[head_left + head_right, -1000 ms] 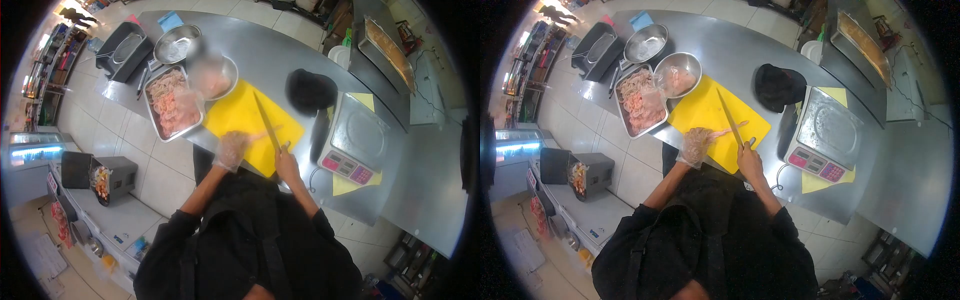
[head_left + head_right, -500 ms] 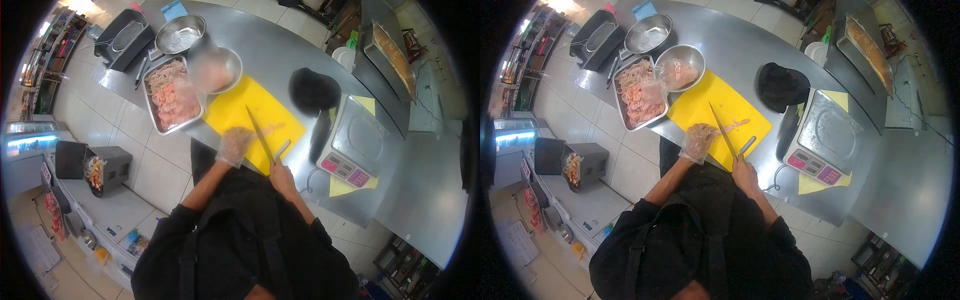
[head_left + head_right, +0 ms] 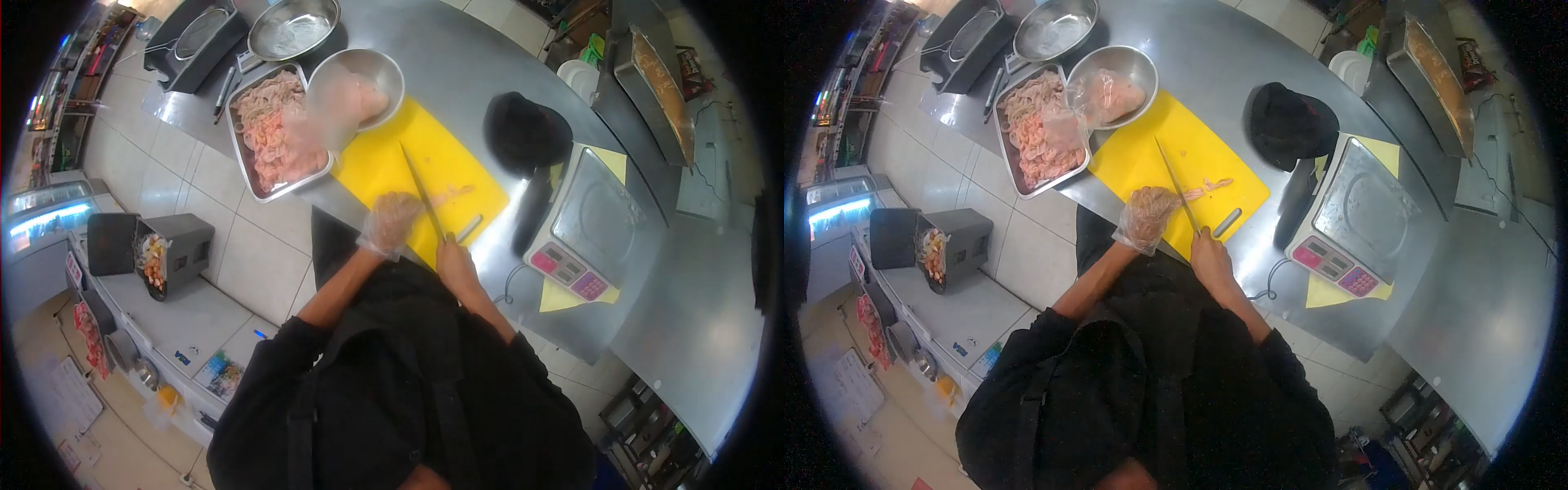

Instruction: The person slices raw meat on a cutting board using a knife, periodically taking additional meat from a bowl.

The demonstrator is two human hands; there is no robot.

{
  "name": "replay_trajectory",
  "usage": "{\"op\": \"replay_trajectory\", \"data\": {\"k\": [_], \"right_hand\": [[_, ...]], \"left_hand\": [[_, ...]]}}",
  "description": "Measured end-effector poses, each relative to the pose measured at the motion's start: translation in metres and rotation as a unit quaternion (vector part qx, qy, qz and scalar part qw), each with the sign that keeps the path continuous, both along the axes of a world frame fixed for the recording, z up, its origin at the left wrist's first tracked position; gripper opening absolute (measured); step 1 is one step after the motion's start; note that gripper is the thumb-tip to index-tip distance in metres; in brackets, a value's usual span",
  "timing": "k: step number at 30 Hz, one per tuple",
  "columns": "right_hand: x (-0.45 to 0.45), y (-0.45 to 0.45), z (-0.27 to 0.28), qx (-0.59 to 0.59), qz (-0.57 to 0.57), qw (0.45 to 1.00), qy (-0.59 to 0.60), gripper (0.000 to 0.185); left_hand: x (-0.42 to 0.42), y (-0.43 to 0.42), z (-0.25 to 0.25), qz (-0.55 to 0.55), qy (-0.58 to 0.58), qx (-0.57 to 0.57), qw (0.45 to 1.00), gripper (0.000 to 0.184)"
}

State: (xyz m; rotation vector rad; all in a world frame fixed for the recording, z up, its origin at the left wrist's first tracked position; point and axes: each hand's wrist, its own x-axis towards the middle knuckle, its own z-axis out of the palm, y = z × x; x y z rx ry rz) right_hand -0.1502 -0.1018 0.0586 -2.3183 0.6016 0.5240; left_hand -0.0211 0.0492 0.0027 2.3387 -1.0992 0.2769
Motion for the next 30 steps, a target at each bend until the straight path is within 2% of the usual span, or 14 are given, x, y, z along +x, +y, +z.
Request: {"op": "replay_trajectory", "data": {"k": [3,5,9,11,15,18,20,23,26,30], "right_hand": [[0.021,0.004,-0.006,-0.020,-0.003,1.000,-0.020,0.031],[0.028,0.003,-0.007,-0.024,-0.004,1.000,-0.014,0.032],[0.037,0.004,-0.003,-0.036,-0.010,0.999,-0.027,0.032],[0.035,0.003,0.000,-0.040,-0.014,0.998,-0.038,0.033],[0.024,0.000,0.017,-0.029,-0.033,0.997,-0.056,0.032],[0.013,0.002,0.030,-0.023,-0.012,0.998,-0.055,0.030],[0.006,0.004,0.033,-0.023,0.008,0.998,-0.054,0.029],[-0.002,0.006,0.031,-0.016,0.041,0.998,-0.047,0.029],[-0.005,0.004,0.025,-0.022,0.050,0.998,-0.038,0.029],[-0.007,0.004,0.031,-0.032,0.053,0.998,-0.015,0.030]], "left_hand": [[0.001,0.001,0.000,-0.002,-0.039,0.030,0.999,0.025],[0.001,0.007,0.002,-0.027,0.011,0.041,0.999,0.032],[-0.006,0.022,0.016,-0.034,0.014,0.036,0.999,0.034],[-0.007,0.026,0.024,-0.004,0.030,-0.001,1.000,0.035],[-0.006,0.030,0.034,0.014,0.043,-0.001,0.999,0.035],[-0.005,0.032,0.044,0.001,0.023,0.009,1.000,0.034],[-0.006,0.030,0.056,0.025,0.128,-0.009,0.991,0.022],[-0.006,0.028,0.042,0.056,0.141,-0.002,0.988,0.014],[-0.003,0.028,0.044,0.055,0.172,-0.003,0.983,0.013],[-0.004,0.027,0.037,0.074,0.151,-0.011,0.986,0.014]]}}
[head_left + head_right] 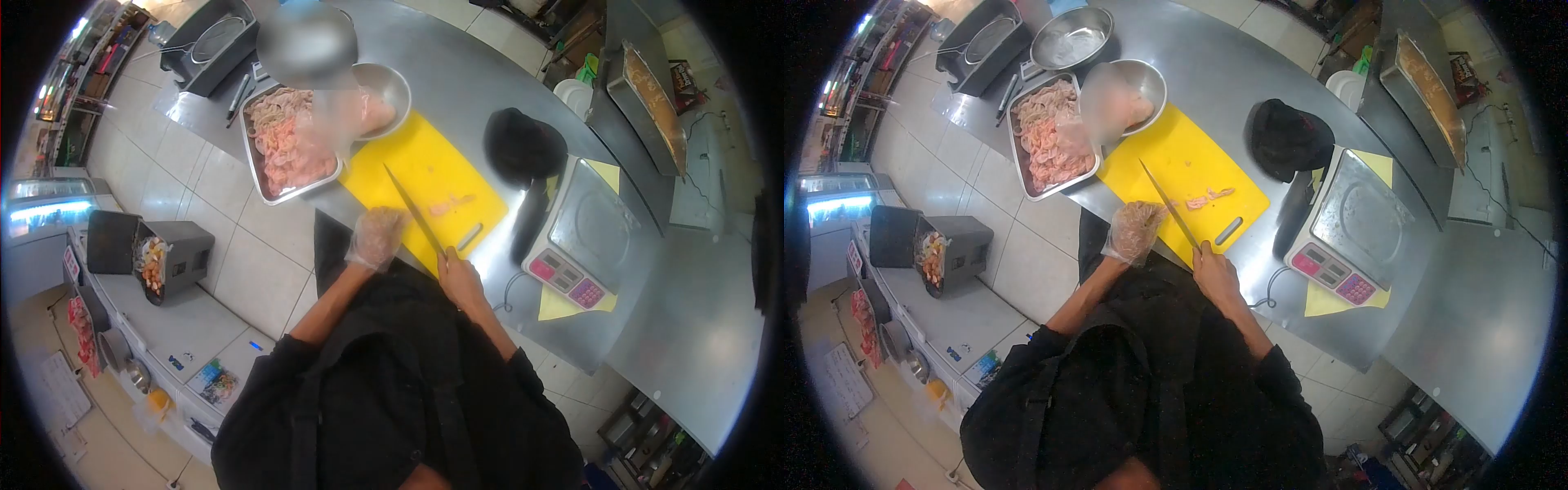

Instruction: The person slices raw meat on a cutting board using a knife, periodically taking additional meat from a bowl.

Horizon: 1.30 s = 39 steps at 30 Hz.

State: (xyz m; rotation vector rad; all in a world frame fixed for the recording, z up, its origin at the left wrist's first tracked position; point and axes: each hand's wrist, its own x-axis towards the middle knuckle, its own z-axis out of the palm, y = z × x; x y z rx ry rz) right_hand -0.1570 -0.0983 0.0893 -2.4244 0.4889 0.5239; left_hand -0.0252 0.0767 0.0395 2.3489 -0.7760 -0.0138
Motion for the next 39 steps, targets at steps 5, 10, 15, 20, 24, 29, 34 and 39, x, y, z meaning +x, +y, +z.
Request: {"op": "replay_trajectory", "data": {"k": [5,10,15,20,24,29,34,39], "right_hand": [[-0.005,-0.004,0.001,0.006,0.007,1.000,0.010,0.032],[-0.008,-0.013,0.000,0.017,-0.063,0.998,0.006,0.032],[-0.015,-0.037,-0.004,0.031,-0.145,0.988,-0.051,0.030],[-0.014,-0.052,-0.001,0.026,-0.202,0.977,-0.058,0.032],[-0.013,-0.051,-0.006,0.016,-0.224,0.970,-0.096,0.033],[-0.014,-0.050,-0.020,0.020,-0.224,0.969,-0.102,0.033],[-0.013,-0.041,-0.016,0.044,-0.227,0.969,-0.092,0.032],[-0.011,-0.034,-0.017,0.063,-0.214,0.972,-0.075,0.032]], "left_hand": [[-0.003,-0.001,-0.005,0.030,-0.018,-0.031,0.999,0.013],[-0.002,-0.005,0.005,0.019,-0.058,-0.004,0.998,0.012],[-0.007,-0.017,-0.004,-0.018,-0.048,0.136,0.989,0.026],[-0.002,-0.017,-0.043,-0.069,-0.203,0.201,0.956,0.036],[0.010,-0.025,-0.061,-0.101,-0.177,0.219,0.954,0.039],[0.018,-0.034,-0.092,-0.052,-0.088,0.039,0.994,0.025],[0.030,-0.035,-0.086,-0.081,-0.053,0.081,0.992,0.023],[0.045,-0.026,-0.106,-0.166,-0.113,0.074,0.977,0.025]]}}
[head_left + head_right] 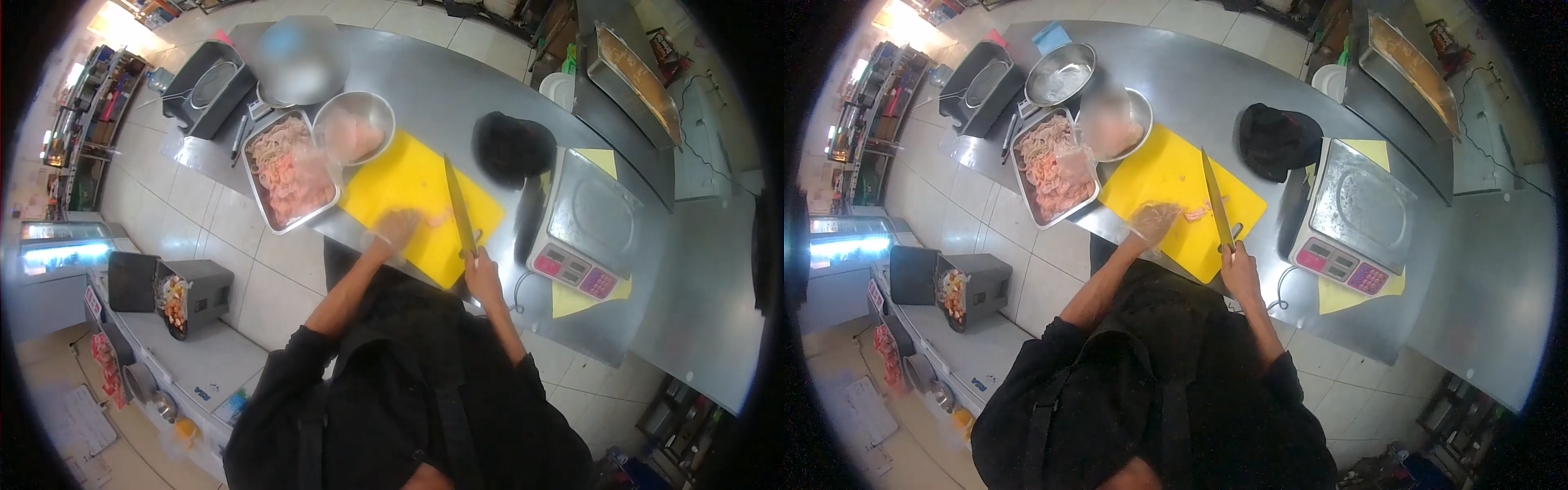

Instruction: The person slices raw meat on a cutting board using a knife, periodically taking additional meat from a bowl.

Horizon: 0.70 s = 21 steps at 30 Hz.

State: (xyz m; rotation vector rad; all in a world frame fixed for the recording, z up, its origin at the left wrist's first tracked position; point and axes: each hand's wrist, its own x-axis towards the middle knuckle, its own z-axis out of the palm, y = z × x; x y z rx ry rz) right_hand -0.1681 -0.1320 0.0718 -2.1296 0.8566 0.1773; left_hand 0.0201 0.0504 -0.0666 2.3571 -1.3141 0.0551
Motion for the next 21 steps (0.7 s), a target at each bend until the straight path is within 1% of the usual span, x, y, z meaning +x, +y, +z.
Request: {"op": "replay_trajectory", "data": {"k": [2,3,5,6,8,9,10,11,12,15,16,18,19,21], "right_hand": [[0.001,0.001,-0.001,0.004,0.003,1.000,-0.008,0.032],[0.002,0.001,0.002,0.007,0.006,1.000,-0.014,0.032],[0.004,0.002,0.008,0.017,0.003,1.000,-0.008,0.033],[0.005,0.003,0.011,0.027,0.002,1.000,-0.001,0.035],[0.005,0.006,0.012,0.036,0.006,0.999,0.016,0.037],[0.005,0.007,0.012,0.044,0.010,0.998,0.033,0.040],[0.005,0.008,0.013,0.044,0.010,0.998,0.033,0.040],[0.004,0.009,0.013,0.042,0.038,0.997,0.058,0.043],[0.004,0.010,0.014,0.039,0.066,0.994,0.083,0.045],[-0.003,0.012,0.008,0.058,0.088,0.993,0.061,0.046],[-0.005,0.012,0.009,0.058,0.091,0.992,0.062,0.046],[-0.007,0.011,0.015,0.065,0.107,0.990,0.068,0.046],[-0.006,0.011,0.019,0.065,0.109,0.989,0.069,0.046],[-0.002,0.013,0.027,0.049,0.129,0.988,0.066,0.043]], "left_hand": [[0.002,0.002,-0.001,0.024,-0.061,0.050,0.997,0.027],[0.003,0.000,0.000,0.023,-0.062,0.050,0.997,0.027],[0.005,-0.004,0.001,0.107,0.104,0.082,0.985,0.027],[0.006,-0.005,0.007,0.106,0.102,0.082,0.986,0.027],[0.002,-0.004,0.020,0.106,0.078,-0.037,0.991,0.027],[0.000,-0.004,0.025,0.105,0.077,-0.037,0.991,0.027],[-0.002,-0.004,0.031,0.117,0.118,-0.072,0.983,0.028],[-0.003,-0.005,0.037,0.129,0.157,-0.108,0.973,0.029],[-0.005,-0.005,0.032,0.130,0.156,-0.108,0.973,0.029],[-0.008,-0.012,0.021,0.197,0.201,-0.127,0.951,0.033],[-0.007,-0.016,0.020,0.228,0.261,-0.091,0.933,0.027],[-0.011,-0.015,0.023,0.261,0.322,-0.054,0.908,0.028],[-0.016,-0.014,0.037,0.247,0.244,-0.037,0.937,0.026],[-0.019,-0.014,0.043,0.230,0.166,-0.021,0.959,0.028]]}}
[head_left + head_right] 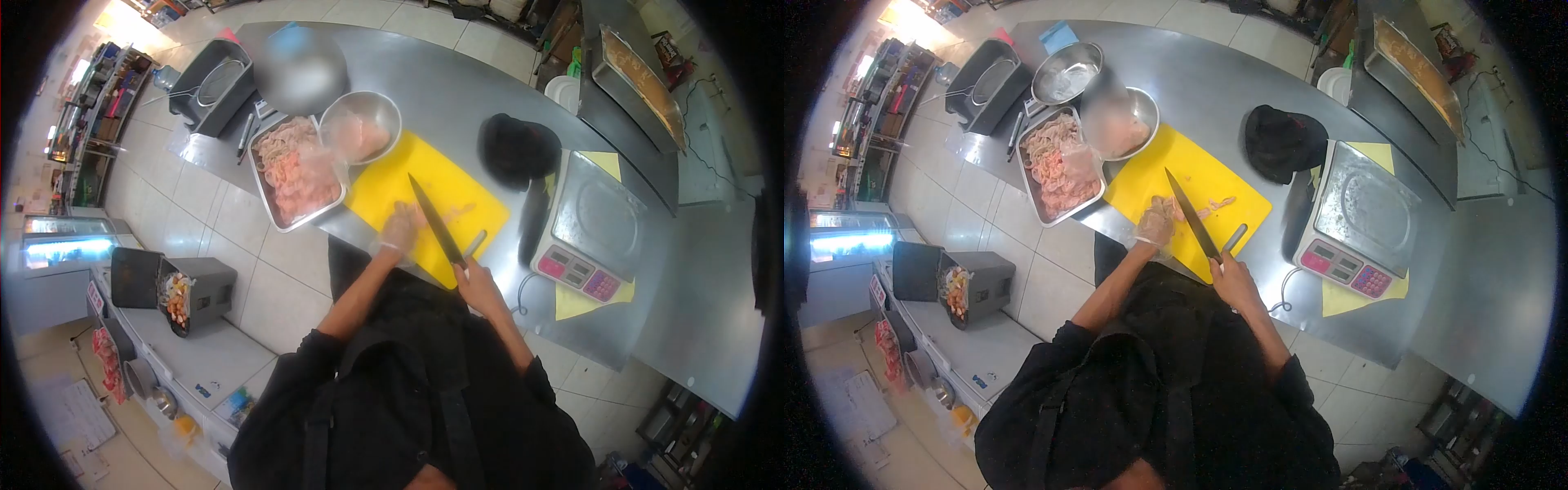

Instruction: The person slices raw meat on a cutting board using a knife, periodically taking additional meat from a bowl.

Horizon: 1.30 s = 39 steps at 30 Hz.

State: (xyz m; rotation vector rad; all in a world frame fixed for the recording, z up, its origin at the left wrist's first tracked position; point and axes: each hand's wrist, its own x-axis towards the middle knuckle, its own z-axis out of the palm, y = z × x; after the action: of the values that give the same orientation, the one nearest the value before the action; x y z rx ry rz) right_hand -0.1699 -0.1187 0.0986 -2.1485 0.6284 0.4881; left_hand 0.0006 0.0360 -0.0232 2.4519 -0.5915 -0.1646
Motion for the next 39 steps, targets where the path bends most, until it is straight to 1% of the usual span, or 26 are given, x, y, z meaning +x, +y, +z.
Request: {"op": "replay_trajectory", "data": {"k": [2,3,5,6,8,12,14,15,16,18,21,22,24,25,26,27,29,30,31,32,33,35,36,37,38,39], "right_hand": [[0.009,0.004,0.001,-0.003,-0.004,1.000,0.005,0.041],[0.014,0.006,0.001,-0.004,-0.007,1.000,0.007,0.039],[0.022,0.011,-0.011,-0.002,-0.016,1.000,-0.002,0.038],[0.025,0.014,-0.017,0.001,-0.023,1.000,-0.011,0.037],[0.030,0.019,-0.022,-0.006,-0.020,1.000,-0.015,0.036],[0.030,0.024,-0.036,-0.038,-0.017,0.999,-0.032,0.034],[0.029,0.026,-0.032,-0.036,-0.023,0.999,-0.029,0.033],[0.031,0.026,-0.028,-0.036,-0.028,0.999,-0.028,0.033],[0.032,0.026,-0.029,-0.036,-0.029,0.999,-0.027,0.033],[0.032,0.026,-0.034,-0.032,-0.018,0.998,-0.044,0.033],[0.033,0.024,-0.047,-0.028,-0.018,0.997,-0.074,0.033],[0.033,0.025,-0.048,-0.027,-0.019,0.997,-0.074,0.033],[0.035,0.023,-0.050,-0.032,-0.003,0.998,-0.058,0.032],[0.036,0.022,-0.048,-0.033,-0.003,0.998,-0.059,0.032],[0.037,0.023,-0.047,-0.044,-0.003,0.998,-0.053,0.032],[0.037,0.024,-0.046,-0.054,-0.003,0.997,-0.045,0.032],[0.036,0.024,-0.045,-0.047,-0.003,0.998,-0.052,0.032],[0.037,0.024,-0.045,-0.043,-0.002,0.997,-0.060,0.033],[0.037,0.024,-0.045,-0.041,-0.004,0.997,-0.060,0.033],[0.038,0.025,-0.045,-0.042,-0.007,0.998,-0.056,0.033],[0.038,0.025,-0.046,-0.043,-0.010,0.998,-0.052,0.033],[0.037,0.026,-0.046,-0.044,-0.012,0.998,-0.050,0.033],[0.037,0.026,-0.047,-0.047,-0.011,0.998,-0.048,0.033],[0.037,0.026,-0.047,-0.047,-0.011,0.998,-0.048,0.033],[0.037,0.026,-0.047,-0.049,-0.013,0.998,-0.046,0.033],[0.037,0.026,-0.047,-0.051,-0.013,0.998,-0.045,0.033]], "left_hand": [[0.003,-0.001,-0.009,-0.041,-0.034,-0.019,0.998,0.030],[0.006,0.002,-0.011,-0.042,-0.034,-0.020,0.998,0.030],[0.010,0.009,-0.014,-0.146,-0.094,-0.010,0.985,0.035],[0.008,0.008,-0.004,-0.144,-0.095,-0.009,0.985,0.035],[0.003,0.004,0.026,-0.061,0.086,-0.024,0.994,0.039],[-0.003,0.003,0.021,-0.018,0.111,-0.005,0.994,0.042],[-0.006,0.005,0.019,-0.047,0.031,0.025,0.998,0.042],[-0.005,0.005,0.014,-0.047,0.031,0.025,0.998,0.042],[-0.003,0.004,0.009,-0.036,0.077,0.009,0.996,0.041],[-0.003,0.004,0.003,-0.027,0.125,-0.006,0.992,0.040],[0.001,0.006,0.000,-0.070,0.103,-0.022,0.992,0.037],[0.002,0.009,-0.001,-0.068,0.169,-0.124,0.975,0.036],[0.004,0.013,0.002,-0.065,0.232,-0.224,0.944,0.036],[0.002,0.015,0.019,-0.002,0.322,-0.277,0.905,0.035],[0.001,0.018,0.037,0.061,0.406,-0.326,0.852,0.034],[0.000,0.024,0.040,0.061,0.406,-0.325,0.852,0.034],[-0.001,0.039,0.048,0.046,0.337,-0.256,0.905,0.031],[0.002,0.045,0.065,0.046,0.337,-0.255,0.905,0.031],[0.005,0.049,0.088,0.017,0.363,-0.157,0.918,0.033],[0.006,0.051,0.100,-0.013,0.386,-0.057,0.921,0.039],[0.003,0.053,0.090,-0.014,0.386,-0.055,0.921,0.039],[-0.007,0.058,0.054,0.042,0.296,-0.168,0.939,0.034],[-0.005,0.058,0.049,0.041,0.296,-0.168,0.939,0.034],[-0.001,0.059,0.045,0.016,0.164,-0.071,0.984,0.036],[0.002,0.060,0.041,-0.008,0.027,0.028,0.999,0.038],[0.003,0.055,0.053,-0.006,0.027,0.028,0.999,0.038]]}}
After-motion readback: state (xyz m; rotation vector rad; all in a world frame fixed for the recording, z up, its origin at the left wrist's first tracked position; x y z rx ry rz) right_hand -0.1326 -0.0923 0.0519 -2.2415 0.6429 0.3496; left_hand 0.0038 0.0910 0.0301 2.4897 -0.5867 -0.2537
